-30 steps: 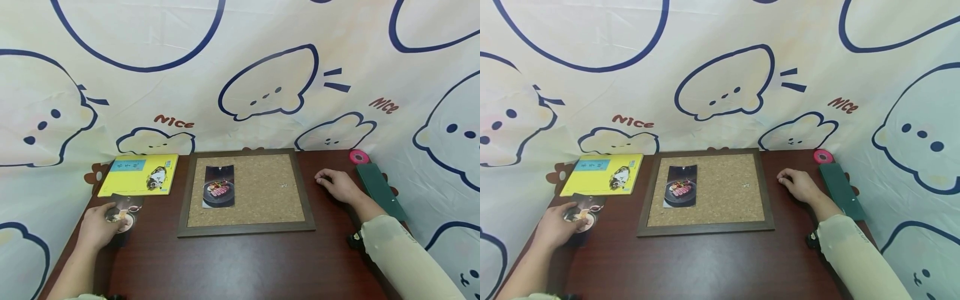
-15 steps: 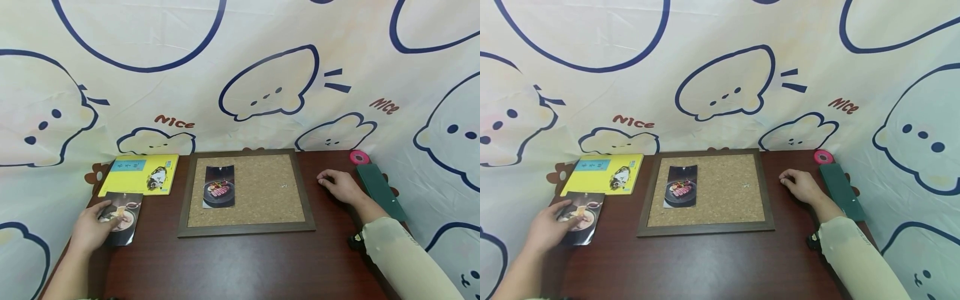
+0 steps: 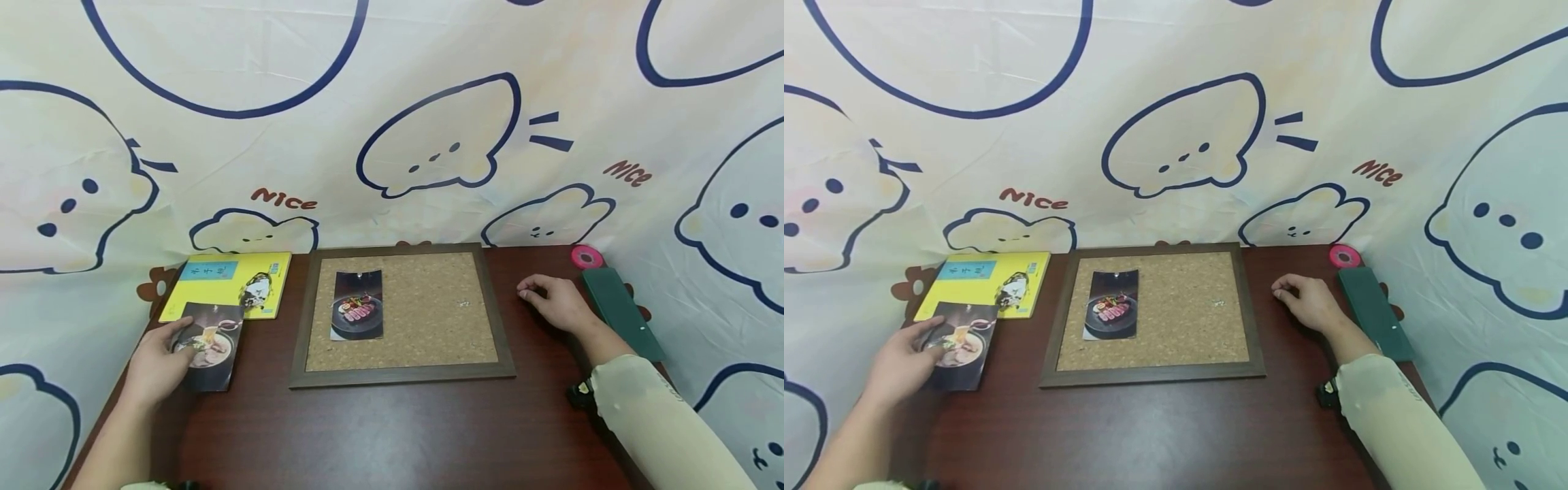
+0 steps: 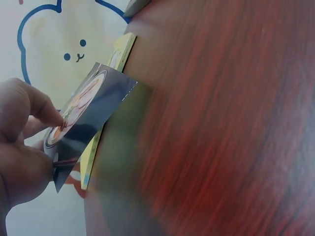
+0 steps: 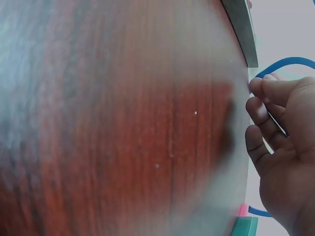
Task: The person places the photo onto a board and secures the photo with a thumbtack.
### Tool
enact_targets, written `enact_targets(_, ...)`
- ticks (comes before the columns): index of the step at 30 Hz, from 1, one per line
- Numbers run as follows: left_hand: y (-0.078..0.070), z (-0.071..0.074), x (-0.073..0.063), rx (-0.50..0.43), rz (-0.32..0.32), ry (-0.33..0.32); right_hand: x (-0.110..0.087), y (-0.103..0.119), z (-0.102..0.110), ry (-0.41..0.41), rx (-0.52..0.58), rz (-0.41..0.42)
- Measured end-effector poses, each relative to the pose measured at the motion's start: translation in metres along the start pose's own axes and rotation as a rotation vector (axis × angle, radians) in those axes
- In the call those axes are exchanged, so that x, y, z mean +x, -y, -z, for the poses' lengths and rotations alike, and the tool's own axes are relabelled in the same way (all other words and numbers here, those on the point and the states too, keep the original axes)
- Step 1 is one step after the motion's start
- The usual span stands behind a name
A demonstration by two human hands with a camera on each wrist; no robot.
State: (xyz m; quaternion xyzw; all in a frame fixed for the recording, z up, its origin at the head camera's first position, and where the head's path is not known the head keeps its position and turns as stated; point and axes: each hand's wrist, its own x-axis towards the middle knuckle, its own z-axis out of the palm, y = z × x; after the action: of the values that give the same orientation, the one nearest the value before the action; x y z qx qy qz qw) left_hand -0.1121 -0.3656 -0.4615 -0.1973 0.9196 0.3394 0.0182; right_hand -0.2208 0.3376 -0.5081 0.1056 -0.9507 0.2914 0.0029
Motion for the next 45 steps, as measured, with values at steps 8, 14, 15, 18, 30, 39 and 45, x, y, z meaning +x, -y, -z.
enact_targets(8, -0.009, -0.012, -0.002, -0.049, -0.047, 0.023, 0.001, 0.004, -0.003, -0.020, 0.016, 0.010)
enact_targets(14, -0.019, -0.016, -0.001, -0.098, -0.070, 0.072, 0.001, 0.008, -0.003, -0.031, 0.015, 0.013)
enact_targets(15, -0.021, -0.017, -0.001, -0.109, -0.069, 0.080, 0.001, 0.008, -0.003, -0.033, 0.016, 0.014)
enact_targets(18, -0.027, -0.018, -0.003, -0.147, -0.070, 0.096, 0.001, 0.010, -0.003, -0.040, 0.023, 0.017)
enact_targets(30, -0.050, -0.028, -0.006, -0.263, -0.059, 0.155, -0.001, 0.015, -0.005, -0.039, 0.049, -0.018)
enact_targets(39, -0.062, -0.034, -0.003, -0.324, -0.050, 0.195, -0.002, 0.018, -0.006, -0.050, 0.060, -0.017)
enact_targets(45, -0.069, -0.041, -0.003, -0.343, -0.115, 0.213, -0.002, 0.020, -0.009, -0.069, 0.069, 0.019)
